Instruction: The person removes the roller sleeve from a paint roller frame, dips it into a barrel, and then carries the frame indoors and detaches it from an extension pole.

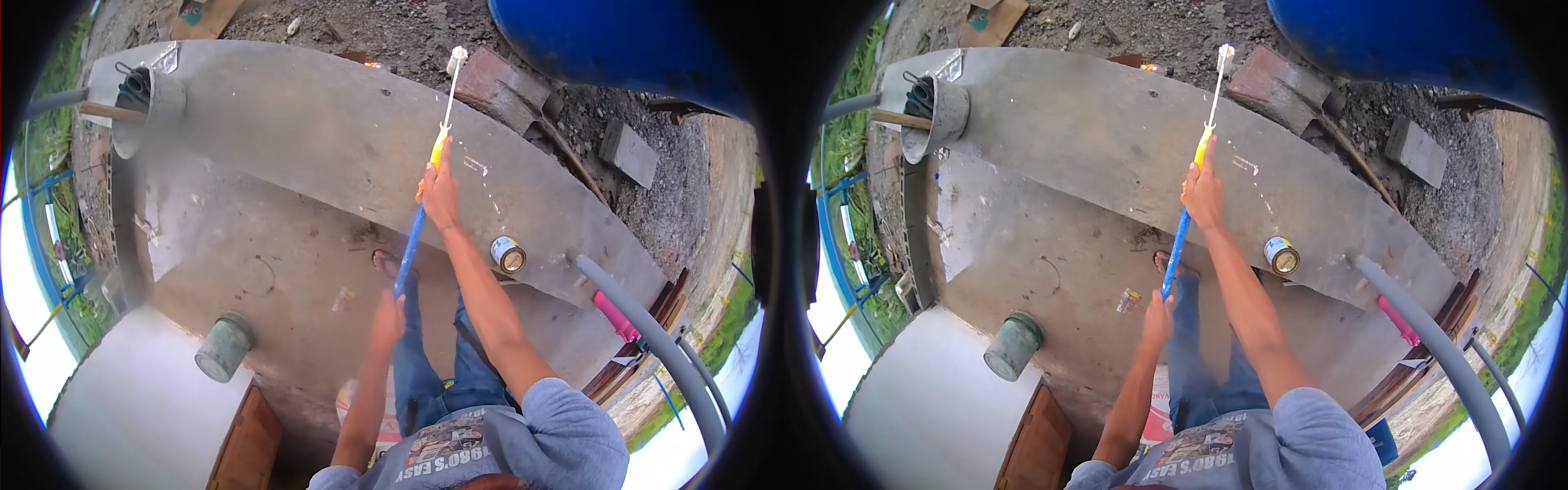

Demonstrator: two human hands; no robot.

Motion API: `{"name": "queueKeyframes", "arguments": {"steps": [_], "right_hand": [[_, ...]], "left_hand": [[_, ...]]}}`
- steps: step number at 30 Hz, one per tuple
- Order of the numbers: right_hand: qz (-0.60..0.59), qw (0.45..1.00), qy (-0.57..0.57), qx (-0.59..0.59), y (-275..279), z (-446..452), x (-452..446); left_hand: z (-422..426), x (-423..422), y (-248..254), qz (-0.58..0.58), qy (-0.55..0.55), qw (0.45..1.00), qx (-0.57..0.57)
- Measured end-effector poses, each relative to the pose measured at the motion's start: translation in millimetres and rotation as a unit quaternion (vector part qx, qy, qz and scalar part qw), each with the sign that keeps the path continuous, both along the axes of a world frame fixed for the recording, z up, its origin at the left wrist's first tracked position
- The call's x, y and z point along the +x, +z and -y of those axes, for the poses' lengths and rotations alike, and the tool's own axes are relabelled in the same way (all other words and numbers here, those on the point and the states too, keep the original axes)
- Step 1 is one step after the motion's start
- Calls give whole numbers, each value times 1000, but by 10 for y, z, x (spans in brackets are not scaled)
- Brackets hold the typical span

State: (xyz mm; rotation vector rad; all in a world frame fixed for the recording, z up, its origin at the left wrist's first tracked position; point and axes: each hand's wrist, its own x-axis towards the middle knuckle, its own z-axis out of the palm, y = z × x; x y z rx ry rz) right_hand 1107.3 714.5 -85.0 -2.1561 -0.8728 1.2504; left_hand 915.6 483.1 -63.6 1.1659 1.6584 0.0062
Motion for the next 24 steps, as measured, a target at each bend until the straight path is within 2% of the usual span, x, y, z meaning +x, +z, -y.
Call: {"name": "queueKeyframes", "arguments": {"steps": [2,5,8,11,14,17,22,24], "right_hand": [[41,999,24,-9,-150,72,-15],[6,1000,1,5,-51,39,-33],[-11,997,-28,66,159,103,-111],[44,998,24,-23,-56,128,-121],[-29,999,-11,-31,-68,137,-103],[57,996,56,44,-197,145,57],[181,974,28,132,-34,-428,861],[296,932,62,202,95,-780,1140]], "left_hand": [[69,-26,-6,11,0,1000,-19],[88,15,74,-11,-3,1000,0],[85,-31,203,-1,14,999,-34],[145,-64,131,12,3,1000,-16],[134,-76,220,2,33,999,-23],[22,-121,339,21,75,997,-28],[-67,-202,585,6,72,997,-18],[66,-252,620,15,87,996,-27]]}}
